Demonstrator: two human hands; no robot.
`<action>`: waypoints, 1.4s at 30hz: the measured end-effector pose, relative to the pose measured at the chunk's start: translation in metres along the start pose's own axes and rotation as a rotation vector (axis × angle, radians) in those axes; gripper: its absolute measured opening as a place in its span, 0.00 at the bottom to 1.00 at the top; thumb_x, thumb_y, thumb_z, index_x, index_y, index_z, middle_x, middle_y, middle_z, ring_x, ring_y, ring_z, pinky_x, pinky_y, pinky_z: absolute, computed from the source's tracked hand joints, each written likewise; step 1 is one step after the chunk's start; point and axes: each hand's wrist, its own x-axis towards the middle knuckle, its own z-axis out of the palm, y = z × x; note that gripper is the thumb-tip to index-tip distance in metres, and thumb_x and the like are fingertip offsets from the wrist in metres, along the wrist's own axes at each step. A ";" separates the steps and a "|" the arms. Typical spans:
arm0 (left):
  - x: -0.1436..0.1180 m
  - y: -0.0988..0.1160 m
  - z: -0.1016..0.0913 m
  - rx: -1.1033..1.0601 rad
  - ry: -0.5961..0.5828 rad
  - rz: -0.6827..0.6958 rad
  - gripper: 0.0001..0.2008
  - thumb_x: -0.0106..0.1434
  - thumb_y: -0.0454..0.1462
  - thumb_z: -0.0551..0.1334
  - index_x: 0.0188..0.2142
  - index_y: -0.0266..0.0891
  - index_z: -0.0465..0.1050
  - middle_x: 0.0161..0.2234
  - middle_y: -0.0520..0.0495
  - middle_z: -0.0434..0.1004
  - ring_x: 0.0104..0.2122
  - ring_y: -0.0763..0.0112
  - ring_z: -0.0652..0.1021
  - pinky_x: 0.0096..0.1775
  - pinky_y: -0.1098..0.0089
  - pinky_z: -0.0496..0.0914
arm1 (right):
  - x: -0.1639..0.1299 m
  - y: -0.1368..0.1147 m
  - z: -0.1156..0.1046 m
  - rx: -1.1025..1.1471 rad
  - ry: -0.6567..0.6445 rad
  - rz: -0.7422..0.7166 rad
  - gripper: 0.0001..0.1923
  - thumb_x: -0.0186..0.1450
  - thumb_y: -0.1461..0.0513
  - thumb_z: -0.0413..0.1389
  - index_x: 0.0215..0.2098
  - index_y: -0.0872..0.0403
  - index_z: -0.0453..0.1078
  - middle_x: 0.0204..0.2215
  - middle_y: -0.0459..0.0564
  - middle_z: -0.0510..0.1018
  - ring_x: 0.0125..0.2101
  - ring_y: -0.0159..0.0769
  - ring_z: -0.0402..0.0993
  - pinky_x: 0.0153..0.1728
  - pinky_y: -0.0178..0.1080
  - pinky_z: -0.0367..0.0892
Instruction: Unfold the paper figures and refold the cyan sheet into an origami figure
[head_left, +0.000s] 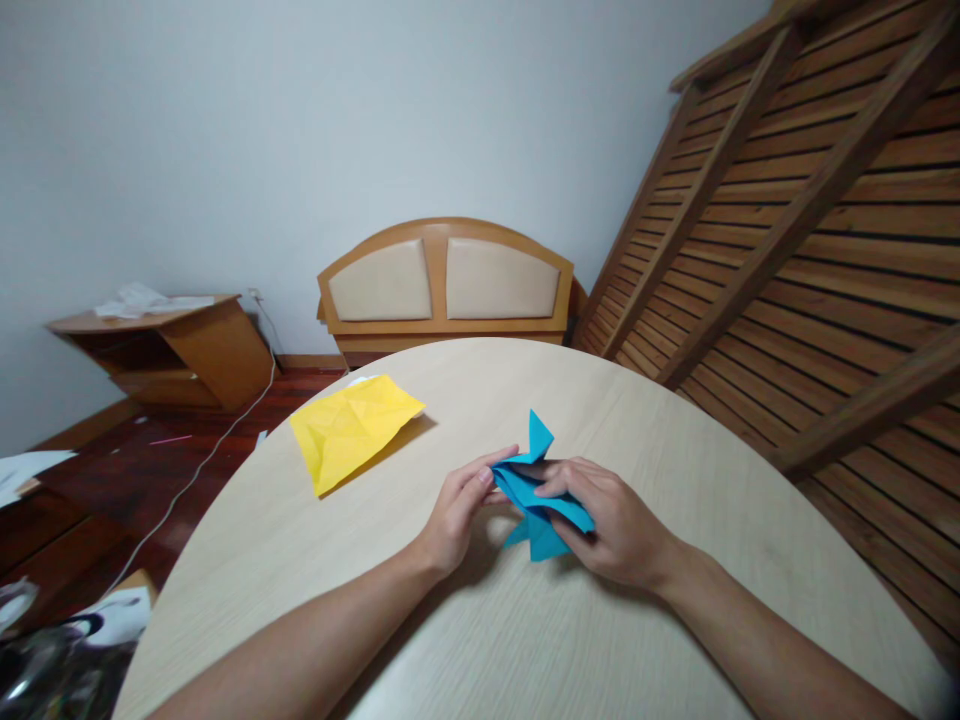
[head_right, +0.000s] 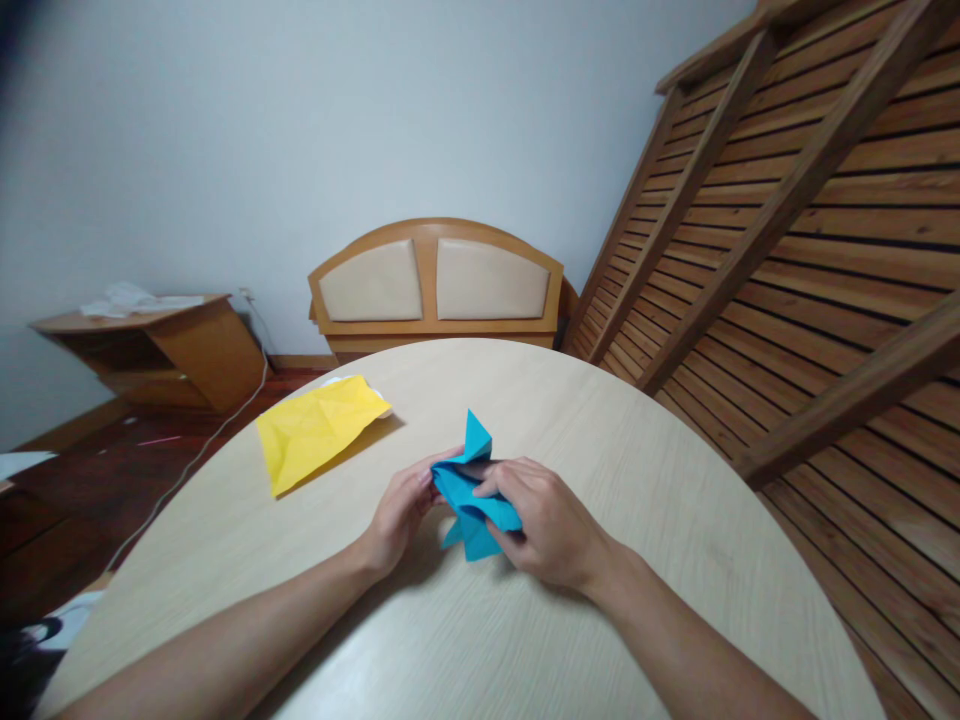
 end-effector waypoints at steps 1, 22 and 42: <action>0.000 -0.001 0.000 -0.007 -0.009 0.001 0.27 0.64 0.52 0.64 0.55 0.37 0.76 0.50 0.36 0.80 0.45 0.53 0.80 0.48 0.57 0.72 | 0.000 0.000 0.000 0.003 -0.015 -0.016 0.08 0.62 0.65 0.55 0.40 0.51 0.68 0.42 0.55 0.81 0.43 0.44 0.78 0.45 0.46 0.71; 0.002 0.013 -0.003 0.359 -0.006 0.047 0.18 0.63 0.42 0.63 0.50 0.39 0.80 0.49 0.41 0.81 0.47 0.56 0.78 0.47 0.62 0.70 | 0.002 -0.005 0.002 -0.228 -0.233 -0.122 0.06 0.58 0.67 0.55 0.33 0.51 0.70 0.32 0.52 0.78 0.35 0.42 0.72 0.38 0.43 0.67; -0.005 0.003 0.008 0.361 0.060 0.009 0.22 0.68 0.44 0.60 0.60 0.40 0.72 0.61 0.41 0.70 0.63 0.54 0.68 0.65 0.56 0.55 | 0.001 -0.002 0.014 -0.245 -0.147 0.014 0.27 0.59 0.68 0.61 0.57 0.53 0.67 0.44 0.57 0.80 0.46 0.51 0.74 0.46 0.50 0.71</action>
